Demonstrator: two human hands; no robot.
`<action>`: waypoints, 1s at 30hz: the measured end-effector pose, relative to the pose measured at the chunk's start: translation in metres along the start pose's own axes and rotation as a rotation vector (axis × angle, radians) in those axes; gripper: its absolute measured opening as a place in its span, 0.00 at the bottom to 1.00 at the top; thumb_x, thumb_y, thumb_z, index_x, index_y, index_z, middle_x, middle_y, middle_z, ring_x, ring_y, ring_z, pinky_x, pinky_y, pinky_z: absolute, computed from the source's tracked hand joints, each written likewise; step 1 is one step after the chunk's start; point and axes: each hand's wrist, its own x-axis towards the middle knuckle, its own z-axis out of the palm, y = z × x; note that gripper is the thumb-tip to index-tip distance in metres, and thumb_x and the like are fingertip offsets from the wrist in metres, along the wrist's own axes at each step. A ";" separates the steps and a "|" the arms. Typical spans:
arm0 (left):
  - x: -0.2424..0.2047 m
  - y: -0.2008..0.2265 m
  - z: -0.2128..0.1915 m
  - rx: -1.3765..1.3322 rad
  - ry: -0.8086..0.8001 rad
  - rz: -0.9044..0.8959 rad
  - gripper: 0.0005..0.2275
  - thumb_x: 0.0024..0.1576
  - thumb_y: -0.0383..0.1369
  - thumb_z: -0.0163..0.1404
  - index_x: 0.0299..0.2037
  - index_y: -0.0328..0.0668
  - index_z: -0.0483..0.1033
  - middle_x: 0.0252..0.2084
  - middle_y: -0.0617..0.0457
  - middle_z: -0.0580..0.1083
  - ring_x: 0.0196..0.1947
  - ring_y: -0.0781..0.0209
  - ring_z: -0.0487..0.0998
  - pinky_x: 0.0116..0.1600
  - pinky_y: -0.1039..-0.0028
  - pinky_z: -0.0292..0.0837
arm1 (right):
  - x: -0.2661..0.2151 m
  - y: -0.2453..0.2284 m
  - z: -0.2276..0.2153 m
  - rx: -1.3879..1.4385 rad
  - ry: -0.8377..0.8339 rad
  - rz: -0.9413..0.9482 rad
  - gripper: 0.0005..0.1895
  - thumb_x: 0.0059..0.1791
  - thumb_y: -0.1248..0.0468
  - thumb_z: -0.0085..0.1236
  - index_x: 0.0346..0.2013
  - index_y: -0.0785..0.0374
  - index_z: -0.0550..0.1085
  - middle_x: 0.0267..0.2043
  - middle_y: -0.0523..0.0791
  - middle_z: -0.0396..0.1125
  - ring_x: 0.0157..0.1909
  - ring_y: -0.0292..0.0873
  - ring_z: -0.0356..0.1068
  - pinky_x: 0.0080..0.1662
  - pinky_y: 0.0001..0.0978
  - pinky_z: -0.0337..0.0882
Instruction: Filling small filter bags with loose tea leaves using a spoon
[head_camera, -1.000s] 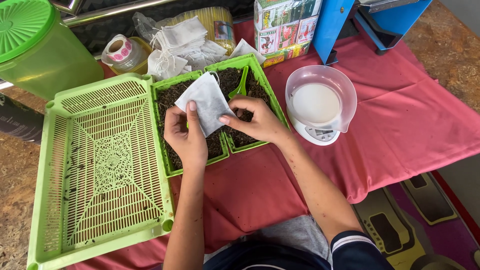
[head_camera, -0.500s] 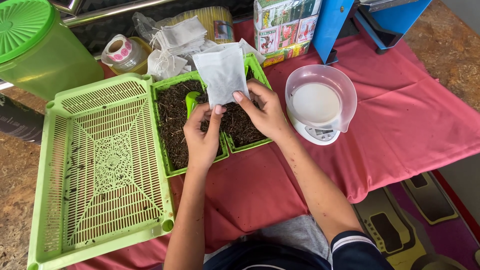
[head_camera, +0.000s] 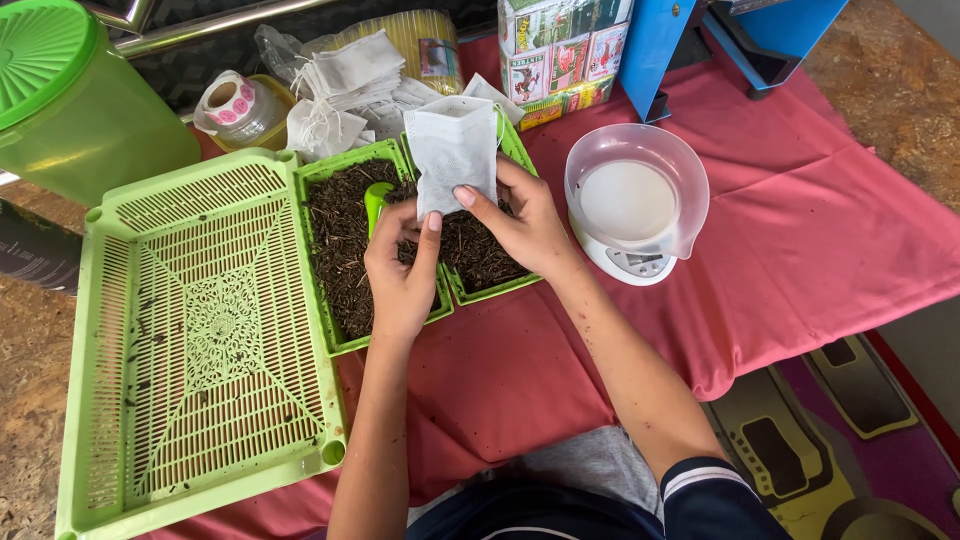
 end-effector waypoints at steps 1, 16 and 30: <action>0.000 0.002 0.001 0.001 0.000 -0.001 0.07 0.66 0.29 0.51 0.50 0.39 0.78 0.39 0.47 0.76 0.39 0.54 0.77 0.44 0.64 0.75 | 0.000 -0.003 -0.001 0.001 -0.001 0.000 0.08 0.54 0.65 0.60 0.45 0.67 0.76 0.39 0.45 0.67 0.46 0.38 0.67 0.48 0.36 0.72; -0.014 0.013 0.007 -0.093 0.068 -0.062 0.08 0.66 0.30 0.49 0.51 0.37 0.76 0.41 0.49 0.69 0.41 0.59 0.69 0.45 0.66 0.68 | -0.012 0.001 0.003 -0.015 -0.087 0.003 0.10 0.52 0.67 0.61 0.46 0.67 0.75 0.40 0.48 0.70 0.44 0.42 0.70 0.49 0.40 0.70; 0.015 0.037 -0.153 0.489 -0.155 -0.371 0.13 0.58 0.40 0.58 0.47 0.45 0.72 0.37 0.42 0.79 0.42 0.36 0.79 0.46 0.52 0.74 | 0.038 0.000 0.098 -0.064 -0.268 0.227 0.07 0.51 0.65 0.63 0.41 0.66 0.77 0.35 0.45 0.73 0.40 0.37 0.72 0.43 0.33 0.75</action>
